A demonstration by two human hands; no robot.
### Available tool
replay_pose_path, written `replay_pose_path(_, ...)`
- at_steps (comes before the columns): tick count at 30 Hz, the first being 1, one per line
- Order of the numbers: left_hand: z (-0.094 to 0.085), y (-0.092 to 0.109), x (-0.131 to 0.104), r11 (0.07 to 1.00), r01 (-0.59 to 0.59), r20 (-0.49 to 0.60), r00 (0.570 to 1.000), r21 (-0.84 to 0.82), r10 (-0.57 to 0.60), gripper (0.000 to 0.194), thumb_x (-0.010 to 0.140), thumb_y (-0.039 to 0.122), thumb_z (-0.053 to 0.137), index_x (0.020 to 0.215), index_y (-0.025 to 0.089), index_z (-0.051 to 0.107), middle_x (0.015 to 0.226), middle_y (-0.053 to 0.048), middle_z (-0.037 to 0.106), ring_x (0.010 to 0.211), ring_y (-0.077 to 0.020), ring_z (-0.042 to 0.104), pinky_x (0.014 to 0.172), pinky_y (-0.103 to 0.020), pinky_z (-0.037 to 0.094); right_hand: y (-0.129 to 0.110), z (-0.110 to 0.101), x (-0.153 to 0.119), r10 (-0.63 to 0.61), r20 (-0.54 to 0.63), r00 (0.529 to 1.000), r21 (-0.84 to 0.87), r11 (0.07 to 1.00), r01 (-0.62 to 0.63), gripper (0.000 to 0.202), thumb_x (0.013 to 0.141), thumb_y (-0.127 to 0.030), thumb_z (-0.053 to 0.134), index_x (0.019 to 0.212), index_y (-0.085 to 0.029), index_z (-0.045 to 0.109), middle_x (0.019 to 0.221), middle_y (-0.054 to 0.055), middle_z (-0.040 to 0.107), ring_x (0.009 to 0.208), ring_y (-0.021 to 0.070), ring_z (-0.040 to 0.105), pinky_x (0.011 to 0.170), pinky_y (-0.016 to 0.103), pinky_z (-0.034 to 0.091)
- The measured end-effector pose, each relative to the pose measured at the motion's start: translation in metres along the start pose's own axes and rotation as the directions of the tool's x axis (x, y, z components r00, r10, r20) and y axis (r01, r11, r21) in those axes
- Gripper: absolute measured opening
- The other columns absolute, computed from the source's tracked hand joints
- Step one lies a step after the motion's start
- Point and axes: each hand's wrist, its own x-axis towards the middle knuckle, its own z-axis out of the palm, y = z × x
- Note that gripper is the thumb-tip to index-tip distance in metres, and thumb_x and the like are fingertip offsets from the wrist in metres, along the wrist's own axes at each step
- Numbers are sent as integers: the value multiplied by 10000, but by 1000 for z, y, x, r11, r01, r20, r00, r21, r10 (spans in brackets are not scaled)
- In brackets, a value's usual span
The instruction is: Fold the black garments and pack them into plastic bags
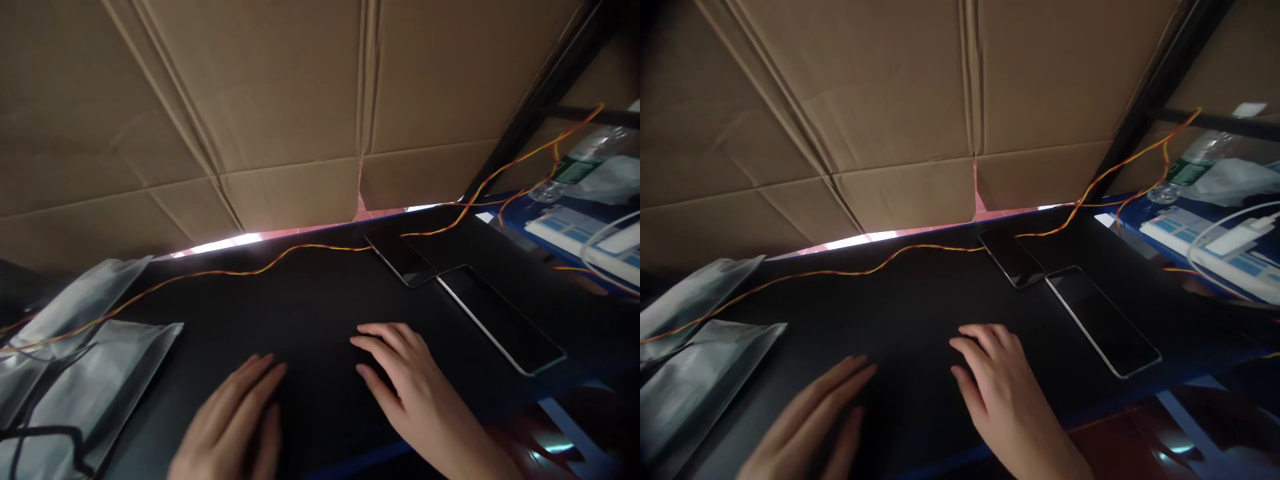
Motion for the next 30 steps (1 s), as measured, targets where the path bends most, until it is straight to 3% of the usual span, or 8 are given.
replay_pose_path(3,26,37,21,985,-130,88,989,113,121,572,1065,279,534,1634,225,516,1643,-111,623,1498,-395,617,1052,-611,670,-14,8,4,-90,47,995,-83,992,93,452,1125,-245,537,1574,-227,582,1643,106,617,1510,340,589,1180,593,586)
replay_pose_path(6,39,49,31,967,-166,103,984,194,149,659,1065,233,483,1714,163,388,1702,-167,528,1532,-466,560,1033,-734,630,-22,17,4,-157,75,985,-170,971,167,586,1138,-248,500,1713,-174,413,1781,88,431,1660,343,387,1291,624,475)
replay_pose_path(15,37,48,26,965,-162,157,979,208,130,670,1077,267,482,1726,156,361,1740,-151,470,1565,-433,532,1085,-713,592,-16,20,2,-154,85,984,-202,965,168,623,1147,-269,480,1750,-188,345,1817,67,313,1684,306,320,1318,600,436)
replay_pose_path(30,36,48,27,976,-123,178,980,179,91,694,1079,279,490,1747,202,320,1752,-127,457,1580,-416,517,1097,-716,601,-19,22,2,-153,46,987,-213,964,159,607,1151,-269,466,1733,-138,355,1799,70,360,1682,285,333,1313,580,461)
